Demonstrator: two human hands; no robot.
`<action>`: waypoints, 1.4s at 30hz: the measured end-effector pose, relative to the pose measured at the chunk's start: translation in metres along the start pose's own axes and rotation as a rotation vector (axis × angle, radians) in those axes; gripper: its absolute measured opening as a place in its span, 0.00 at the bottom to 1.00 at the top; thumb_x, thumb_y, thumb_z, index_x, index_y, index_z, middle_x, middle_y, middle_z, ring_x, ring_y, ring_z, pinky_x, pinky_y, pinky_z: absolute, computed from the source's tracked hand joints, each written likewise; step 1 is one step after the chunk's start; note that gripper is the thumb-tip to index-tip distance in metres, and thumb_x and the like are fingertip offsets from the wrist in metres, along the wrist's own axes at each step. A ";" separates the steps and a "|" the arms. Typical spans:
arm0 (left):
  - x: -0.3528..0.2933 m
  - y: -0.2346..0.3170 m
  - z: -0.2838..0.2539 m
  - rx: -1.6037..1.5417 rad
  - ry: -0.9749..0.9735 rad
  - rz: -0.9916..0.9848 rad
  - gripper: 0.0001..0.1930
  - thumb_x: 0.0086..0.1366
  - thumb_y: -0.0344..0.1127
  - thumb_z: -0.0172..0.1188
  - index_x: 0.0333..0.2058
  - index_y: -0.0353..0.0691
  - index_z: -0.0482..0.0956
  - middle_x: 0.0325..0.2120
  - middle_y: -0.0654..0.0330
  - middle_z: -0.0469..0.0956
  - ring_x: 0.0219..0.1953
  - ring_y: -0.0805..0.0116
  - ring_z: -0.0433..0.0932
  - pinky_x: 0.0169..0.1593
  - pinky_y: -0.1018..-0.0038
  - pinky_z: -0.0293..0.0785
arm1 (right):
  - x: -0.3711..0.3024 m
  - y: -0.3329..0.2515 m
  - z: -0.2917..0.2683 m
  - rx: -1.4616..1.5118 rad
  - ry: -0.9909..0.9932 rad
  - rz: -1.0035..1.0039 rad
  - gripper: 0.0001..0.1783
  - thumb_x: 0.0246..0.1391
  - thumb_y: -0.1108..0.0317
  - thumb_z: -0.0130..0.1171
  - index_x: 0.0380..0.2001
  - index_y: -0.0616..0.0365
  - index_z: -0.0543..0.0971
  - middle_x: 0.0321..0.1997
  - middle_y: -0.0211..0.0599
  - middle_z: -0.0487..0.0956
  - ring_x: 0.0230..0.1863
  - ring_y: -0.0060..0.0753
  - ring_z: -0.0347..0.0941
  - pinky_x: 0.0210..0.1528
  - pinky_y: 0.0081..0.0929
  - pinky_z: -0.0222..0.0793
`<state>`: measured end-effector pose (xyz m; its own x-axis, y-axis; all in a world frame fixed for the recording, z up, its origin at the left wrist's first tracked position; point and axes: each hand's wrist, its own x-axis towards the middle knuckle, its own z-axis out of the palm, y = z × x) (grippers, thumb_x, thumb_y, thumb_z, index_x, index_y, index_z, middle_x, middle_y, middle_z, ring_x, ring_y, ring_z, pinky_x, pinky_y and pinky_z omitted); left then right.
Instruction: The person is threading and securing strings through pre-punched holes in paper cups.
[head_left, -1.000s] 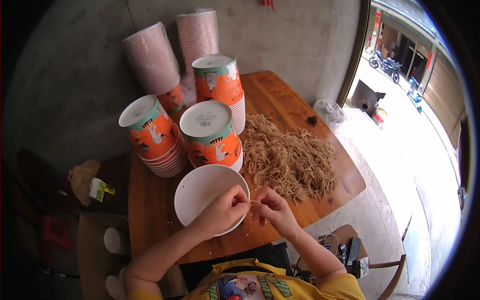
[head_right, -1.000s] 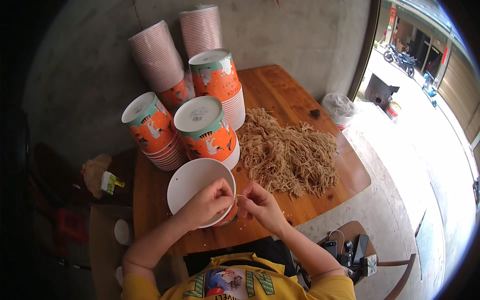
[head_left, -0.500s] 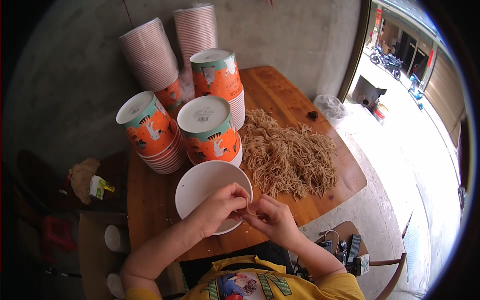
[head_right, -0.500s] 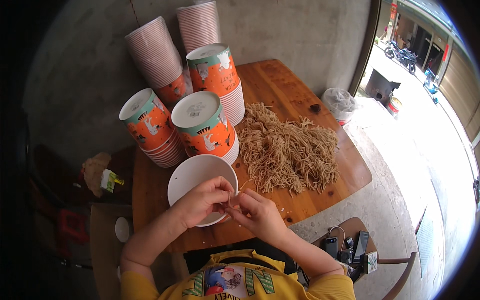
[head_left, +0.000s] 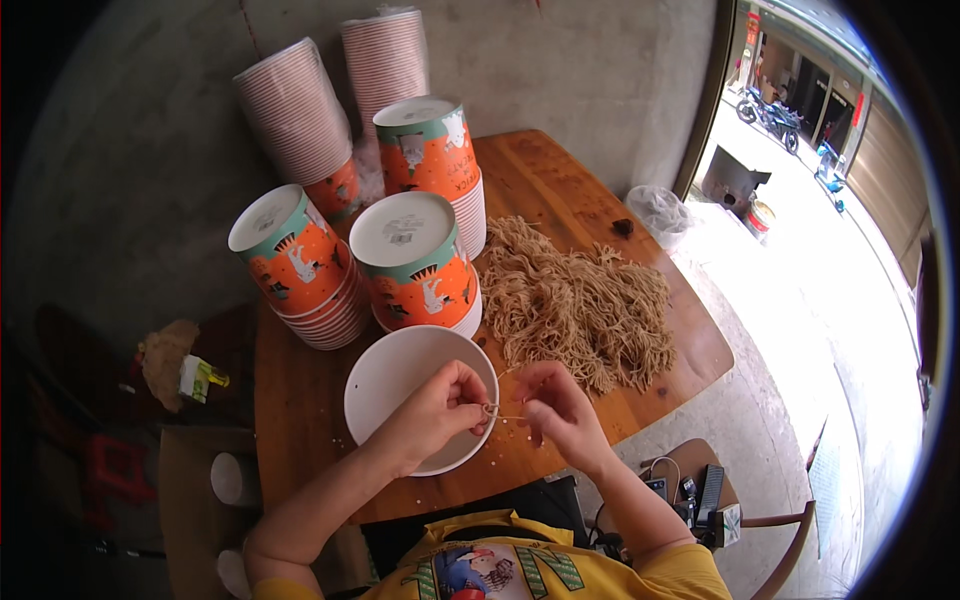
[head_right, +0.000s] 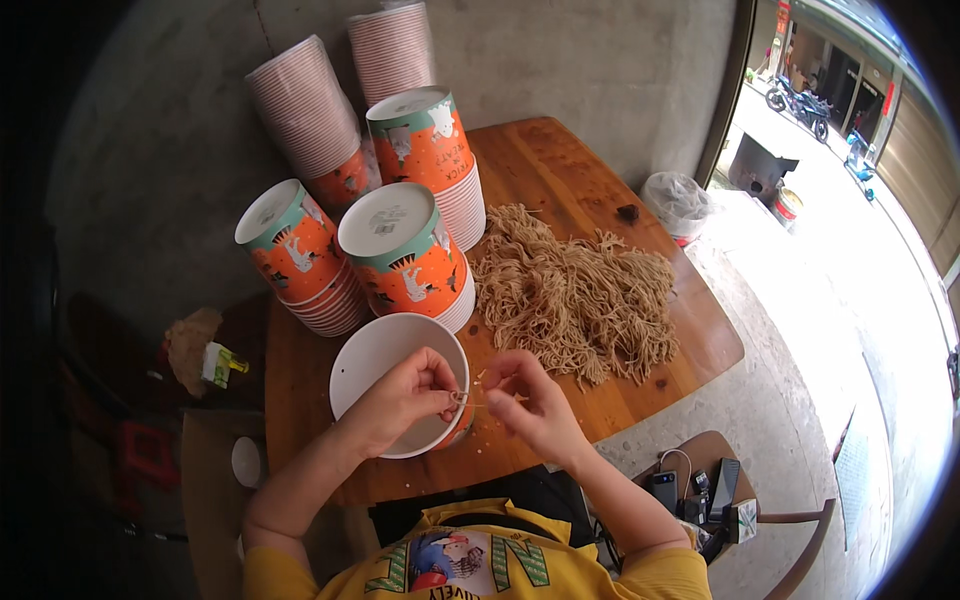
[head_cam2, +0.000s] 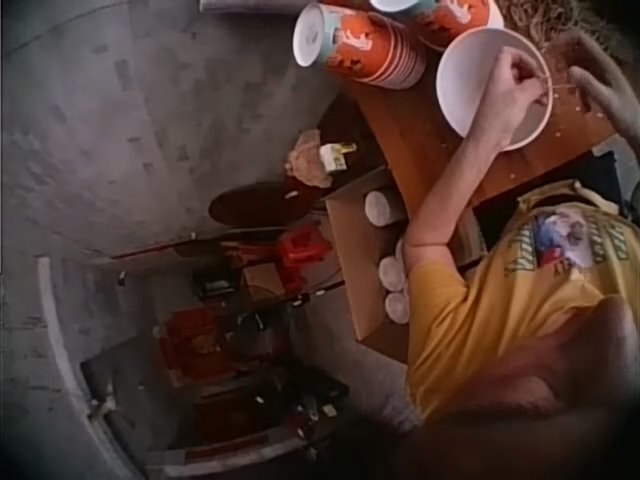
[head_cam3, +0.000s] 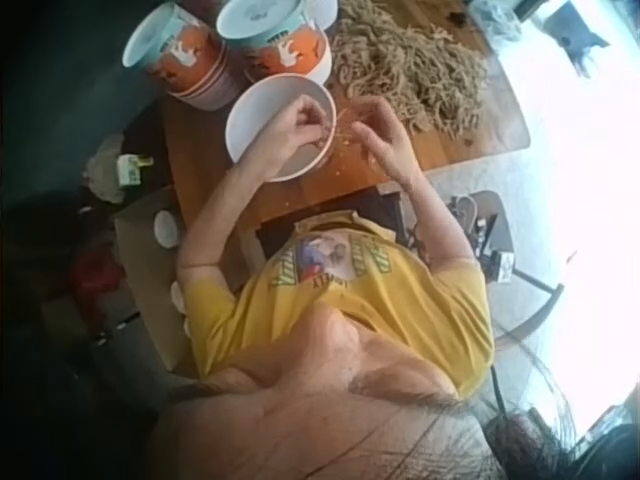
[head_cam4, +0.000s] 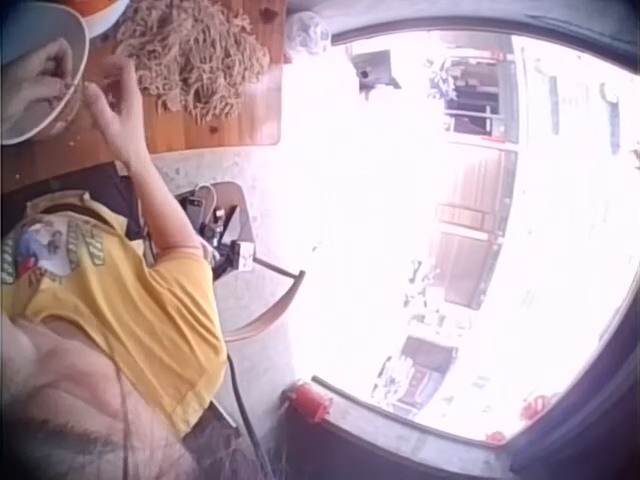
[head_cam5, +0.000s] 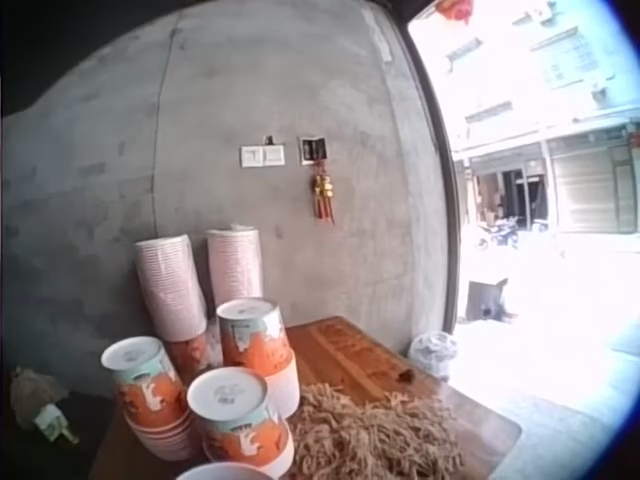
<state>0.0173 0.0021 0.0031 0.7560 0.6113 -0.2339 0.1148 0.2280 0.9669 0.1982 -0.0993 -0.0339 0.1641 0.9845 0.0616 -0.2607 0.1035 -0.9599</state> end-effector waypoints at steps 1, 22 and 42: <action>0.000 -0.001 0.001 0.033 0.010 0.028 0.07 0.65 0.24 0.55 0.39 0.36 0.66 0.33 0.60 0.73 0.36 0.74 0.75 0.42 0.78 0.75 | 0.001 -0.003 0.001 0.000 0.002 0.000 0.13 0.58 0.65 0.61 0.45 0.56 0.74 0.35 0.26 0.72 0.31 0.15 0.70 0.29 0.16 0.68; 0.001 -0.010 0.006 0.369 0.027 0.255 0.12 0.64 0.21 0.54 0.45 0.36 0.66 0.36 0.62 0.74 0.39 0.77 0.76 0.46 0.77 0.75 | 0.013 -0.008 0.015 -0.969 0.019 -0.575 0.07 0.50 0.74 0.65 0.33 0.57 0.78 0.26 0.33 0.73 0.22 0.29 0.75 0.23 0.25 0.72; -0.010 0.006 0.020 0.771 0.188 0.465 0.09 0.57 0.21 0.60 0.34 0.37 0.70 0.31 0.56 0.71 0.32 0.61 0.77 0.34 0.68 0.75 | -0.001 -0.011 0.015 -1.116 0.070 -0.665 0.08 0.47 0.74 0.66 0.32 0.55 0.78 0.26 0.31 0.73 0.21 0.31 0.74 0.21 0.27 0.71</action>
<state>0.0231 -0.0180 0.0133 0.7239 0.6437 0.2482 0.2743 -0.5987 0.7525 0.1864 -0.0997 -0.0195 0.0127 0.7777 0.6285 0.8112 0.3594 -0.4612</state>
